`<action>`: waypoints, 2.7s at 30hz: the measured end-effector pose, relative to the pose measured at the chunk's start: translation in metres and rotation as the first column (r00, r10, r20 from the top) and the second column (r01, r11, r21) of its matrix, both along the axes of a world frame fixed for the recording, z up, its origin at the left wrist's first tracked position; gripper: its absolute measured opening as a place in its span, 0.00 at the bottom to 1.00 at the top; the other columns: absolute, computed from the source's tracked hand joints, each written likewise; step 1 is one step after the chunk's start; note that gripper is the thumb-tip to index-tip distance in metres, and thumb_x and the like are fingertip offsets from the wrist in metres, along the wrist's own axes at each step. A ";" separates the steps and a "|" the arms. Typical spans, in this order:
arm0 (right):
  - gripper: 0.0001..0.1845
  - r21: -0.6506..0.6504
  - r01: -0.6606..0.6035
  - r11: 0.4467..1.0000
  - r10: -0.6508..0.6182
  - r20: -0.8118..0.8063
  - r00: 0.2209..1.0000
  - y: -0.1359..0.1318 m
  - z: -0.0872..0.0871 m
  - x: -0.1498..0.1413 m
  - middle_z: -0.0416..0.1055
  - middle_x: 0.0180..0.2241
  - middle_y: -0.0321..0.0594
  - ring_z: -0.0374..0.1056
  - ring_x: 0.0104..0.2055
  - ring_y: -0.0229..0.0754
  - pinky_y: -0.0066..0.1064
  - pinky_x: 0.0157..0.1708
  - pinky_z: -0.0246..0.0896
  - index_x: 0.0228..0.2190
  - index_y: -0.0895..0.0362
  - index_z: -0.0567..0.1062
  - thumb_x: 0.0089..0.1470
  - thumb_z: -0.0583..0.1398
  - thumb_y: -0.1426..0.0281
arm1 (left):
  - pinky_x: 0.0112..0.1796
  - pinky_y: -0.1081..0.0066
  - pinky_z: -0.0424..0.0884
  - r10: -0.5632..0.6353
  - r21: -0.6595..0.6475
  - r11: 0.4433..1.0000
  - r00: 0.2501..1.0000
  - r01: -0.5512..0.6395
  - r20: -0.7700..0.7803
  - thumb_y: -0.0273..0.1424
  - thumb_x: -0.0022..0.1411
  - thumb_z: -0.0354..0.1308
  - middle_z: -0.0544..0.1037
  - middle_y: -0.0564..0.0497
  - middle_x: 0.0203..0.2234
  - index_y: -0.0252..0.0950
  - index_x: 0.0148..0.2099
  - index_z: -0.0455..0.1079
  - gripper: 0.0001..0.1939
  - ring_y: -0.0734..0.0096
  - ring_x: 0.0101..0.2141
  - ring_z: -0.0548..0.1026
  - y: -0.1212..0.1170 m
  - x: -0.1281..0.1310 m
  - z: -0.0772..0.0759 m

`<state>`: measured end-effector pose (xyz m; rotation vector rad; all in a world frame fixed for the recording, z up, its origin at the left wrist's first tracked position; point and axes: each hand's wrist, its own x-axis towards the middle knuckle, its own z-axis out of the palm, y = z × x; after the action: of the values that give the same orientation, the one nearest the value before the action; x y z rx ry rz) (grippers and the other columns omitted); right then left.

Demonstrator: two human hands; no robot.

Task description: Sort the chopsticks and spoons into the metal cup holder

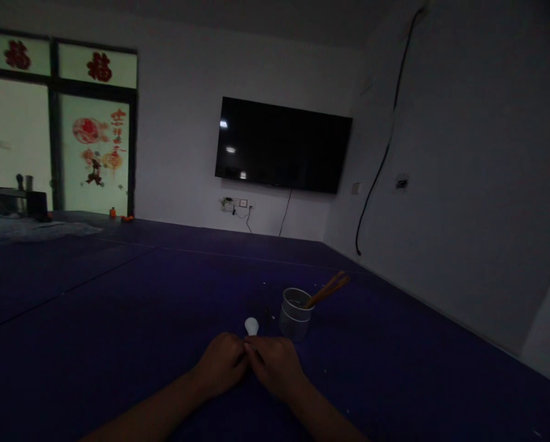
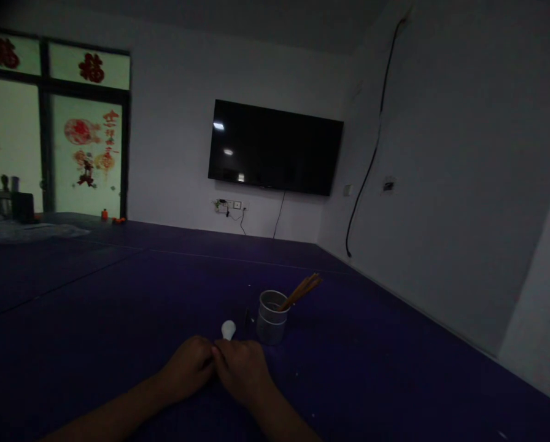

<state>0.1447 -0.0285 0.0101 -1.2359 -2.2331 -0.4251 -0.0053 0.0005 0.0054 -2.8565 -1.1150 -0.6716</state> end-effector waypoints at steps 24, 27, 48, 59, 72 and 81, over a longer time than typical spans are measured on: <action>0.18 -0.001 -0.008 1.000 0.008 -0.004 1.000 -0.001 0.001 0.000 0.76 0.28 0.37 0.71 0.29 0.35 0.24 0.29 0.56 0.36 0.54 0.74 0.61 0.45 0.67 | 0.31 0.72 0.61 0.022 0.047 0.999 0.998 -0.025 0.056 0.29 0.60 0.45 0.74 0.49 0.22 0.34 0.28 0.68 0.13 0.71 0.26 0.70 0.001 0.000 -0.007; 0.18 0.005 -0.001 1.000 0.001 -0.003 1.000 0.000 0.000 0.000 0.76 0.28 0.37 0.71 0.29 0.36 0.24 0.28 0.56 0.36 0.54 0.74 0.61 0.45 0.67 | 0.31 0.72 0.61 0.028 0.026 0.999 0.998 -0.029 0.049 0.29 0.60 0.45 0.74 0.49 0.23 0.34 0.28 0.68 0.13 0.71 0.26 0.70 0.001 0.000 -0.006; 0.16 -0.078 -0.022 0.997 0.025 0.031 0.999 0.002 0.002 0.003 0.76 0.32 0.38 0.72 0.32 0.37 0.24 0.31 0.58 0.41 0.54 0.72 0.58 0.48 0.71 | 0.30 0.72 0.61 0.024 0.008 1.000 1.000 -0.024 0.014 0.29 0.61 0.45 0.75 0.48 0.24 0.34 0.29 0.69 0.14 0.70 0.27 0.72 0.001 -0.001 -0.003; 0.22 -0.203 0.015 0.979 0.007 0.104 0.995 0.004 0.002 0.010 0.76 0.37 0.39 0.72 0.35 0.39 0.25 0.33 0.60 0.49 0.53 0.69 0.53 0.50 0.75 | 0.31 0.72 0.62 -0.023 -0.046 0.999 0.999 0.022 -0.029 0.26 0.58 0.48 0.76 0.49 0.27 0.34 0.31 0.68 0.08 0.69 0.30 0.73 -0.003 0.002 0.003; 0.17 -0.171 0.026 0.985 -0.017 0.055 0.998 0.005 0.001 0.011 0.76 0.36 0.37 0.72 0.34 0.38 0.25 0.31 0.58 0.45 0.52 0.71 0.56 0.49 0.72 | 0.34 0.69 0.61 0.079 0.047 0.996 0.996 -0.080 0.028 0.29 0.60 0.46 0.75 0.48 0.24 0.35 0.29 0.69 0.12 0.68 0.28 0.71 -0.004 0.006 0.002; 0.13 -0.129 0.191 0.973 -0.189 0.024 0.982 0.003 0.005 0.006 0.77 0.30 0.37 0.72 0.29 0.37 0.24 0.26 0.54 0.37 0.52 0.74 0.59 0.49 0.69 | 0.33 0.70 0.59 0.201 -0.033 0.980 0.973 -0.199 0.110 0.33 0.63 0.42 0.75 0.50 0.22 0.35 0.28 0.70 0.18 0.70 0.26 0.71 0.001 0.002 0.005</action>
<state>0.1512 -0.0256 0.0148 -1.5276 -2.1902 -0.3628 -0.0038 0.0017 0.0101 -2.7017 -1.4099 -0.8207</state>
